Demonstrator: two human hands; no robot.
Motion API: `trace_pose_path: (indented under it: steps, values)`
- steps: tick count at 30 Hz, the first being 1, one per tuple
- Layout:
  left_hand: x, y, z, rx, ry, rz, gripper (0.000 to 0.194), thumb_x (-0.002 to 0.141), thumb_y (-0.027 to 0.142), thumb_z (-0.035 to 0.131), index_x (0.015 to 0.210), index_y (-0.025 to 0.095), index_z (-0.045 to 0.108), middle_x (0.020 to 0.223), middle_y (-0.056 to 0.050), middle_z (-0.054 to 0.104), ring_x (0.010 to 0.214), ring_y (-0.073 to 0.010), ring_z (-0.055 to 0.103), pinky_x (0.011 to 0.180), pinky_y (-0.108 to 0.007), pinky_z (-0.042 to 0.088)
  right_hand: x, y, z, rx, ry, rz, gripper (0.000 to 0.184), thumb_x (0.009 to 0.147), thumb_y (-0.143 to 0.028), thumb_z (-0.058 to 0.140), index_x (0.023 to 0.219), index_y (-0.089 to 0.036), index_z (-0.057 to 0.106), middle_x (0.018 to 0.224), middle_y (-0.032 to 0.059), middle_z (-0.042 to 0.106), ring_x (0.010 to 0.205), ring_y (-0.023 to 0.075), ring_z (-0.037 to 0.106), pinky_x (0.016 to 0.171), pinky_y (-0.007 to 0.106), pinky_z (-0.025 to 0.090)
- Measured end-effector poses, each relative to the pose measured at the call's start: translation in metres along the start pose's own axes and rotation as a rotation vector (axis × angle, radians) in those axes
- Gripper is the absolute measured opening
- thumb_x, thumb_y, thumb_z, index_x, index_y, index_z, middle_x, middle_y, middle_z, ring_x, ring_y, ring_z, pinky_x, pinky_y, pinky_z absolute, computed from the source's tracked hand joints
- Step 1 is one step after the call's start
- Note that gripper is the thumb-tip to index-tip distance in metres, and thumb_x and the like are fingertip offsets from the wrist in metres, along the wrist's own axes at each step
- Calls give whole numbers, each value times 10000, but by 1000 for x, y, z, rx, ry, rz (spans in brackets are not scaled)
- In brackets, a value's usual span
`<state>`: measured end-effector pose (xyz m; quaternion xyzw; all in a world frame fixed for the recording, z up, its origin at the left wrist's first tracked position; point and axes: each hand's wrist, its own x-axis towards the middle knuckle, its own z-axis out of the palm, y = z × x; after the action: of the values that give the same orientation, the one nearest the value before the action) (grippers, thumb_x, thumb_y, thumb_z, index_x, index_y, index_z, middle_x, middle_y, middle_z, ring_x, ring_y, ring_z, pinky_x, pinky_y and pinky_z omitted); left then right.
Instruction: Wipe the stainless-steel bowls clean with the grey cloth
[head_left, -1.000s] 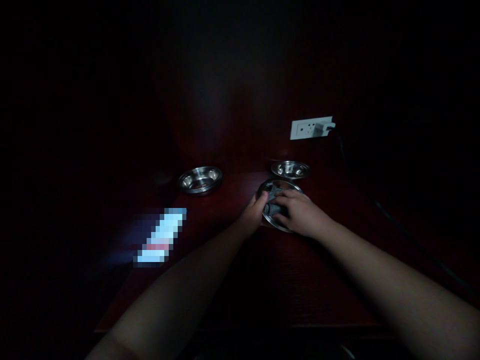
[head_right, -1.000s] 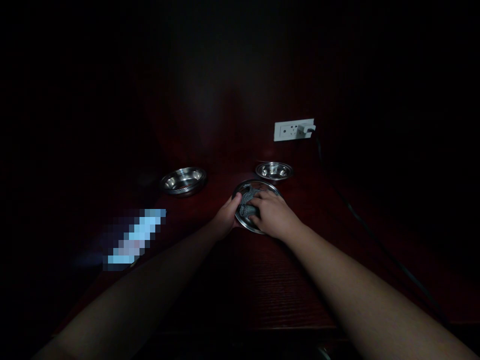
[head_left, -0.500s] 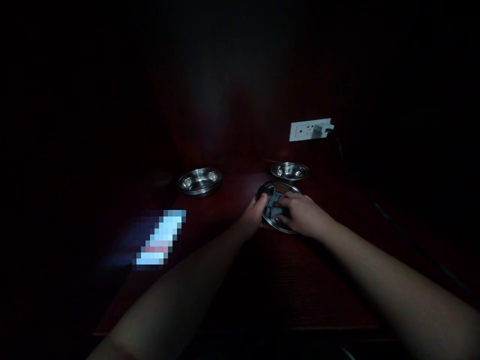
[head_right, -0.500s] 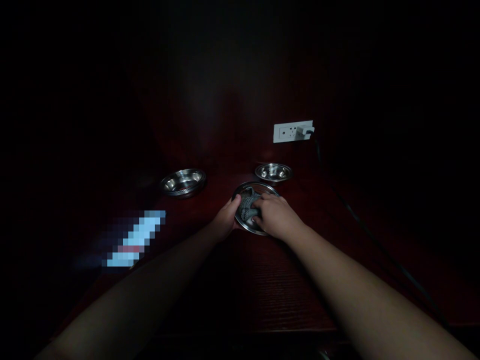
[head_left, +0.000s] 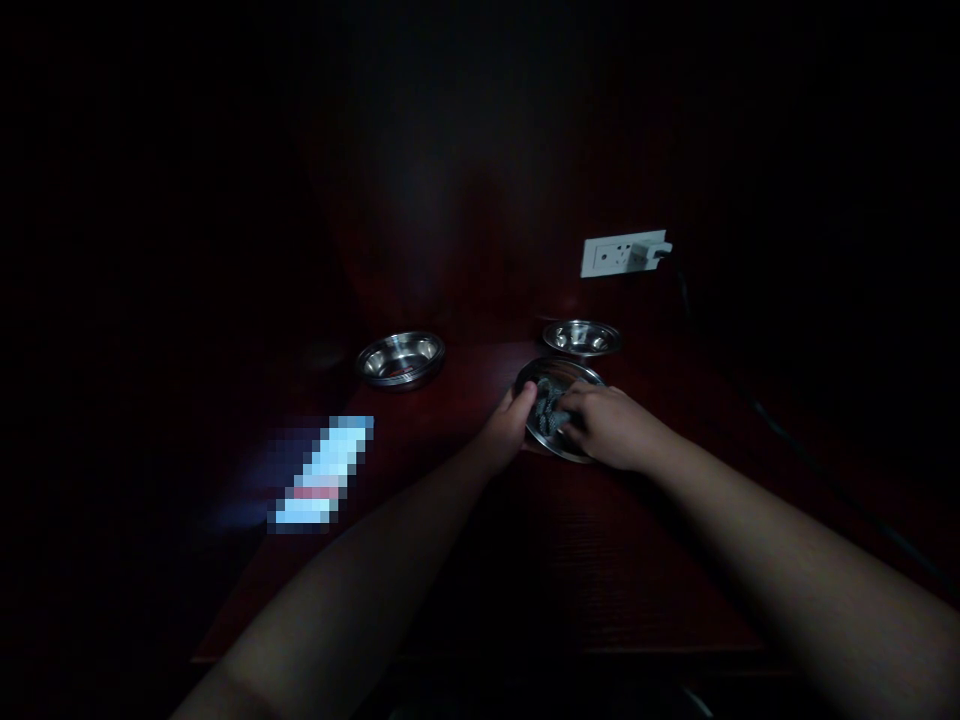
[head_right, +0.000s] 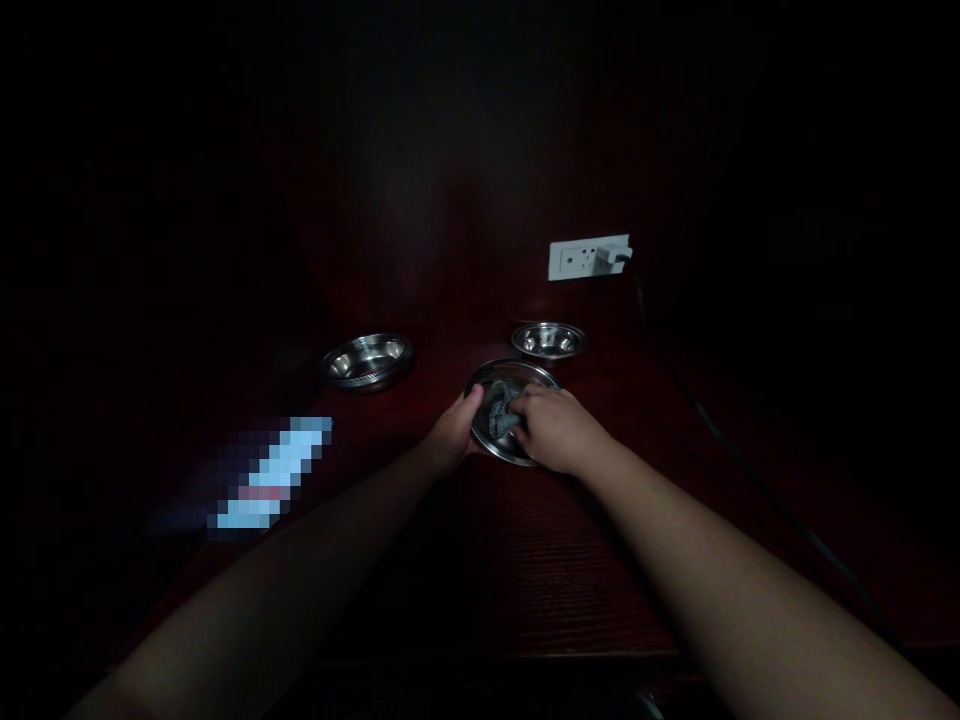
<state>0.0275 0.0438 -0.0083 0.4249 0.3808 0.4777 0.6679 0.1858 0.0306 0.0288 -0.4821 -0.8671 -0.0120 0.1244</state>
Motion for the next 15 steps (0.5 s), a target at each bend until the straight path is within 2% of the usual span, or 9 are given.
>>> trace_pose_path:
  steps: [15]
  values:
    - [2,-2,-1,24,23,-8,503,833,531,506,1242,239,498,1153,-114,633,856,-238,663,640,-378,572,0,-1,-3,83,-25,-22,204,804,-280,517,883,-170,669,975,114,656,911,252,618,849,372,463]
